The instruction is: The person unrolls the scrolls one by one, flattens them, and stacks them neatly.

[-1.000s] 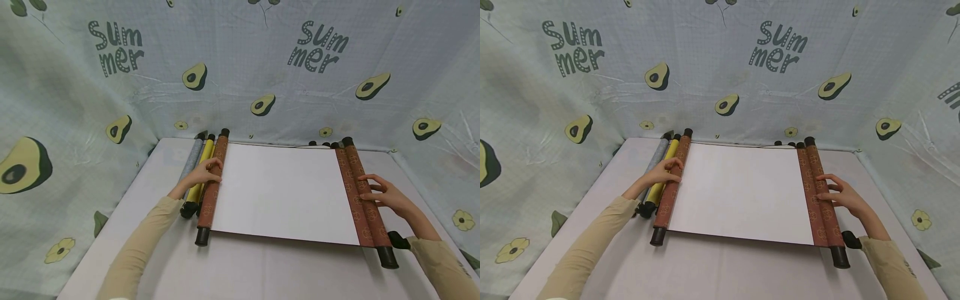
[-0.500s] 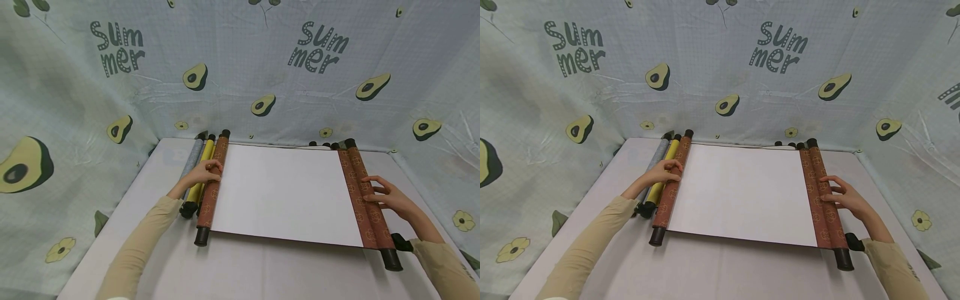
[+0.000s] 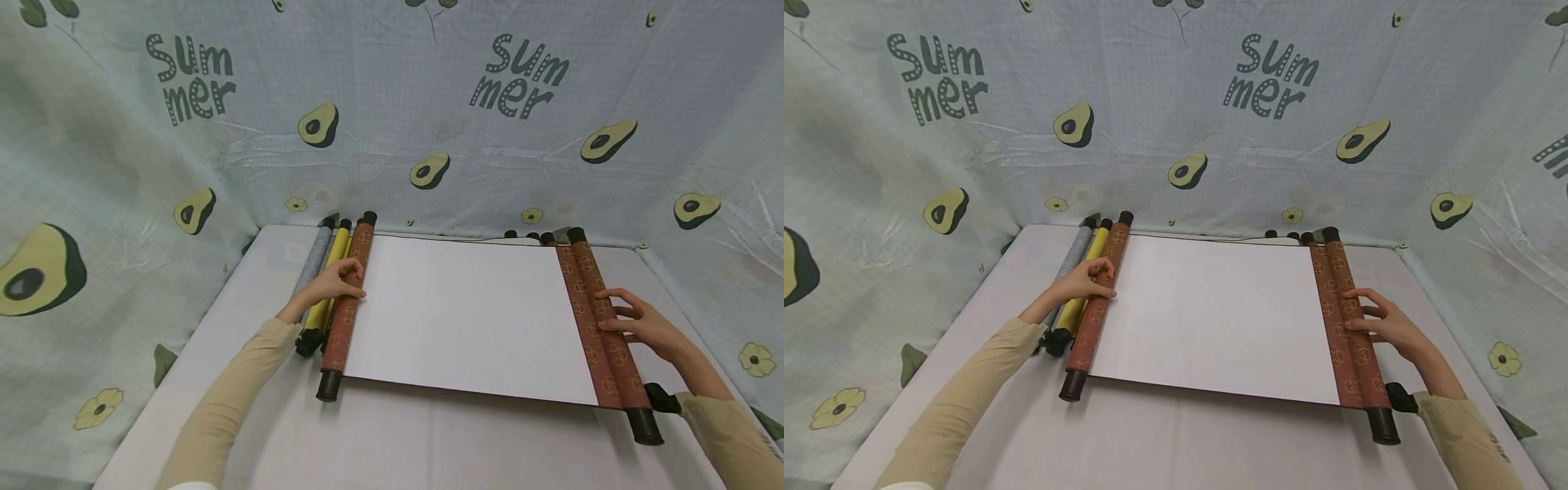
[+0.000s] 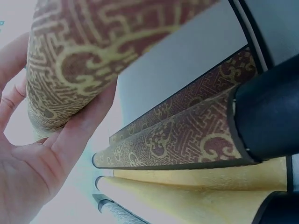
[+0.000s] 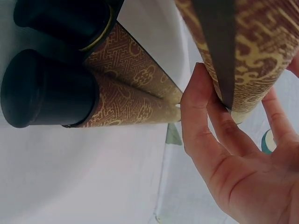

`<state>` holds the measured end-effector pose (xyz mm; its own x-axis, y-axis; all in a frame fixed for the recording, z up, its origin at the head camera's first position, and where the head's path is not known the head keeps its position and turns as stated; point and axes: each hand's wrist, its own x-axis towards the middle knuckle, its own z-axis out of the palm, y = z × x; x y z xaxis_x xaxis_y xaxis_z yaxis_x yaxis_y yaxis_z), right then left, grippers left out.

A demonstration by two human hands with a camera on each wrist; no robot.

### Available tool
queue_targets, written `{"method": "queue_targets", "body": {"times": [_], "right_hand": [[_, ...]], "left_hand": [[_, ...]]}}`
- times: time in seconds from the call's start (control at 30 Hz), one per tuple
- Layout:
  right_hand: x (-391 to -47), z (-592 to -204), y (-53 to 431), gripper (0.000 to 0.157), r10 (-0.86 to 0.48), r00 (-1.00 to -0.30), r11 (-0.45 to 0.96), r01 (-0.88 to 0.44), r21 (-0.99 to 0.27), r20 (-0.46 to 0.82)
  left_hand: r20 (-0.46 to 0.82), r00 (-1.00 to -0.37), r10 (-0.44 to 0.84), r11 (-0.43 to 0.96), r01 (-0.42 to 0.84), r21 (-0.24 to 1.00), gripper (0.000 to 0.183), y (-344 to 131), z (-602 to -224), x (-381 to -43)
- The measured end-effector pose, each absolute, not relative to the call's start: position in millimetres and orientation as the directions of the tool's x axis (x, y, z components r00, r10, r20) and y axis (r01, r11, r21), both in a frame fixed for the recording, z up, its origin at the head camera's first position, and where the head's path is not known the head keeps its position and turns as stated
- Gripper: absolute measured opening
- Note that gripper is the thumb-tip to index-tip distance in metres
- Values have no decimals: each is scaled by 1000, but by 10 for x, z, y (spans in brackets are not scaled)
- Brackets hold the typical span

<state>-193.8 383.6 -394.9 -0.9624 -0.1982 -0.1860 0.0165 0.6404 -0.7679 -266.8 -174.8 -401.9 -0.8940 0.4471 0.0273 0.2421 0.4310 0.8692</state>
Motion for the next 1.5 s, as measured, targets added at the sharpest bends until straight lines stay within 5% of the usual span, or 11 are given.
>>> {"method": "queue_targets", "body": {"times": [0.6,1.2,1.5], "right_hand": [[-1903,-3959,3923,52,-190,-965,657,15,-754,-184],[-1903,-3973,3941,53,-182,-965,652,27,-758,-191],[-1904,-3967,4002,52,-192,-964,655,15,-756,-185]], "left_hand": [[-42,-906,420,460,173,871,16,-1808,-3997,-2681],[85,-880,467,409,300,862,20,-1847,-3997,-2671],[-36,-904,425,512,207,834,16,-1919,-3942,-2672]]}}
